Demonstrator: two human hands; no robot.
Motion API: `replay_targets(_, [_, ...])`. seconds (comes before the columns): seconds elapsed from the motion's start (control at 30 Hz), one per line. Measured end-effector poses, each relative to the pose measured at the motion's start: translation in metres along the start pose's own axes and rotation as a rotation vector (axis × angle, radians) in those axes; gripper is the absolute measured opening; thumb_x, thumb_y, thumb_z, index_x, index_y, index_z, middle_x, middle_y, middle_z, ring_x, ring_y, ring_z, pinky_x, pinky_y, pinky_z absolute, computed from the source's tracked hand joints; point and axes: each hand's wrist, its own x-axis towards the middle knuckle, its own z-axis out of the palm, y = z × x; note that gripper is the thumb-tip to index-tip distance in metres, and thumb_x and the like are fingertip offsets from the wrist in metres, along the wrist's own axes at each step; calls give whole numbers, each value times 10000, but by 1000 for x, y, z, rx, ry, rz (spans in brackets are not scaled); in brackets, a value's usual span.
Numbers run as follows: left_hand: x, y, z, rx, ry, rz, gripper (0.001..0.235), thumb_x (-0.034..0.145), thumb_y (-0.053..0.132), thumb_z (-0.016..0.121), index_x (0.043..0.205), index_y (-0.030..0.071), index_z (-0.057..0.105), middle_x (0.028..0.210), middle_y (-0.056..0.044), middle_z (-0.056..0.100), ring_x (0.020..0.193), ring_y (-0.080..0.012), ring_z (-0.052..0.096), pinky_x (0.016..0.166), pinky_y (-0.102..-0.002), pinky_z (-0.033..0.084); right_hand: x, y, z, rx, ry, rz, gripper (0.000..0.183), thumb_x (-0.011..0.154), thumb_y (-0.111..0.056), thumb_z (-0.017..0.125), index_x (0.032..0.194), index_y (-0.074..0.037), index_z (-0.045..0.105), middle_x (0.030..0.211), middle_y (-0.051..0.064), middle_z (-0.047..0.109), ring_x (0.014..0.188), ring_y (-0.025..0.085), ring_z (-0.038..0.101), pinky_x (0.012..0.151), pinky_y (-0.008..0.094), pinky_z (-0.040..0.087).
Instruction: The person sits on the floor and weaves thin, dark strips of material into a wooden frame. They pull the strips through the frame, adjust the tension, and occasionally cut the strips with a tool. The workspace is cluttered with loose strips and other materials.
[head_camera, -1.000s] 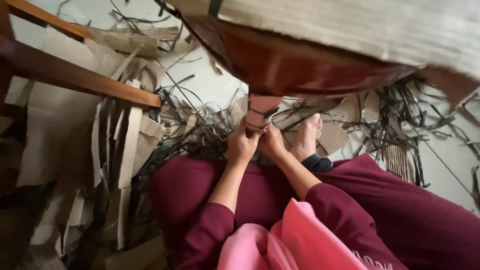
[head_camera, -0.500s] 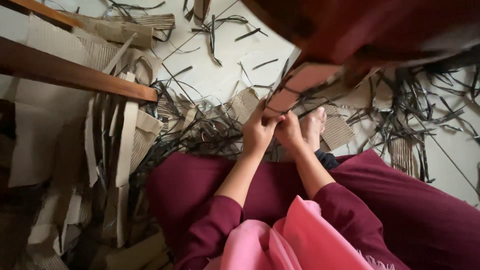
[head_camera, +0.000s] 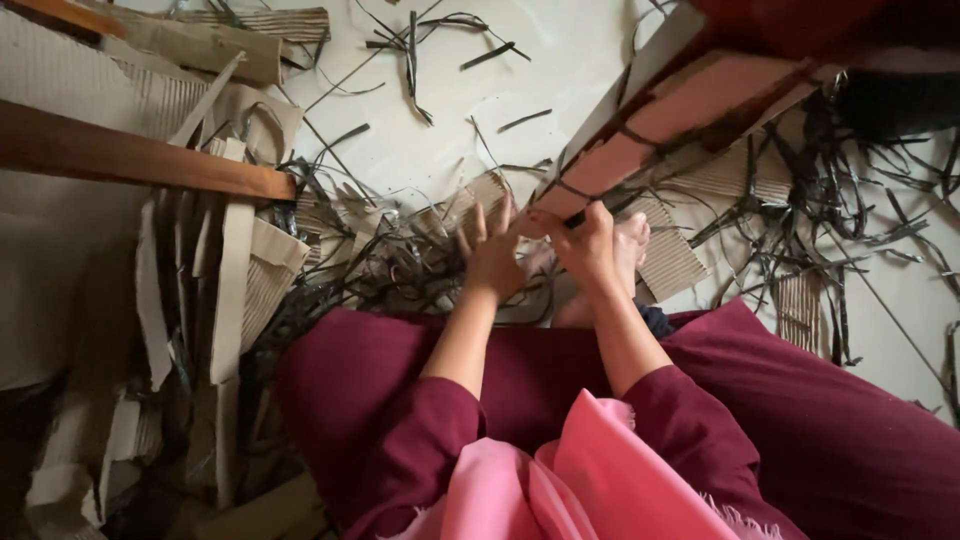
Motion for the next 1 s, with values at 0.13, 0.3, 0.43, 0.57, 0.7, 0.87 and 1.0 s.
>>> replay_targets(0.13, [-15,3,24,271,13,-94,798,884,478,746,1563,371,341,1753,-1,30,1592,-391,2,1210,-734,79,3,27,5,-1,-11,-90,376,821,-133,929,991,-2,620,790,212,702,773,362,733,616,459,553])
replay_targets(0.3, [-18,-5,38,255,-237,-310,963,976,366,648,1652,414,-37,1740,-29,-156,1590,-421,-6,1171,-733,175,3,38,9,-2,-5,-152,455,862,-251,915,1045,-32,561,854,245,674,809,403,714,673,480,537])
replay_targets(0.43, [-18,-29,77,204,-241,-365,862,997,428,578,1652,401,17,1749,-67,-72,1572,-467,31,1142,-760,179,2,52,14,15,0,-110,454,783,-154,981,1011,-45,604,853,163,729,821,326,736,723,431,567])
replay_targets(0.57, [-30,-36,91,128,-327,-545,790,1049,227,419,1665,275,-73,1746,-56,-108,1460,-475,350,1088,-686,302,1,21,14,-36,-17,62,445,815,-218,958,1037,-50,611,877,183,736,865,370,735,733,487,554])
replay_targets(0.7, [-25,-48,109,131,-305,-623,837,1032,42,438,1679,223,-62,1758,-1,-60,1465,-373,429,1073,-566,431,4,11,23,-140,-48,112,512,797,-270,946,1045,-45,558,881,245,716,886,473,712,708,561,536])
replay_targets(0.87, [29,-125,233,374,-491,-607,757,1051,51,330,1663,193,-93,1745,-47,-107,1539,-382,271,1065,-579,404,1,35,27,-172,-51,122,556,768,-340,958,1024,-49,559,898,242,718,911,466,709,736,543,540])
replay_targets(1.0, [-7,-57,124,400,-644,-495,567,974,-18,380,1534,43,447,1677,-200,288,1505,-456,341,945,-624,478,3,63,34,-88,-9,24,525,739,-261,1006,972,-71,576,839,202,721,844,397,734,695,444,562])
